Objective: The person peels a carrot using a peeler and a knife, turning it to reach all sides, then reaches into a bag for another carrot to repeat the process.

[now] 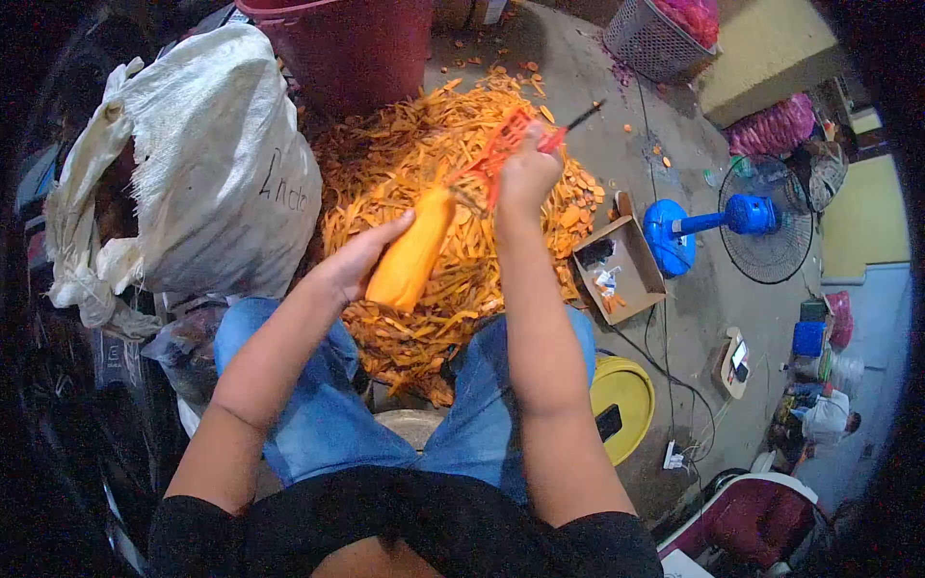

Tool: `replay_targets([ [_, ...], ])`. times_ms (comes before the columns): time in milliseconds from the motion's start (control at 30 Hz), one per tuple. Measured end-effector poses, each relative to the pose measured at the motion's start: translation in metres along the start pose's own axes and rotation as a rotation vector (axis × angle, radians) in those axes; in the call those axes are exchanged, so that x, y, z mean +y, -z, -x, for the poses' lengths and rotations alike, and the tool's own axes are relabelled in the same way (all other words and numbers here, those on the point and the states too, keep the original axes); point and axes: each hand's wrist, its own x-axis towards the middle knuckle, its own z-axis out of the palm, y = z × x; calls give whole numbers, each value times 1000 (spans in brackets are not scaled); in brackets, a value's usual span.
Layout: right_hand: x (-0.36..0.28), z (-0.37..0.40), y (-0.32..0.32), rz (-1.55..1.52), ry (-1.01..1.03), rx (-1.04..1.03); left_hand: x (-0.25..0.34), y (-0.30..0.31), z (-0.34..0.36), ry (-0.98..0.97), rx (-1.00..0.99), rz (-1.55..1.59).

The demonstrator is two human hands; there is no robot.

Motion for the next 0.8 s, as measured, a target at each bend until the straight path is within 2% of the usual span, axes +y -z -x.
replay_targets([
  [67,4,16,-11,359,112,-47,3,12,-9,-42,27,-72],
  [100,4,23,-11,393,119,-53,0,15,-17,-39,10,-42],
  [167,11,37,-20,394,275,-165,4,27,-22,-127,-45,94],
  [300,17,43,-19,513,300,-273,8,25,-25,-171,110,204],
  [367,25,48,-24,405,325,-252,9,27,-26,-168,69,192],
  [433,28,52,-27,247,139,-267,11,24,-24,-167,32,181],
  [467,25,53,-25,271,69,-285,12,21,-21,-155,30,176],
  [600,29,55,-25,284,105,-267,10,18,-22,-154,26,166],
  [667,27,64,-25,346,278,-327,10,19,-23,-157,60,177],
  [800,15,80,-27,422,235,-370,8,18,-25,-181,115,171],
])
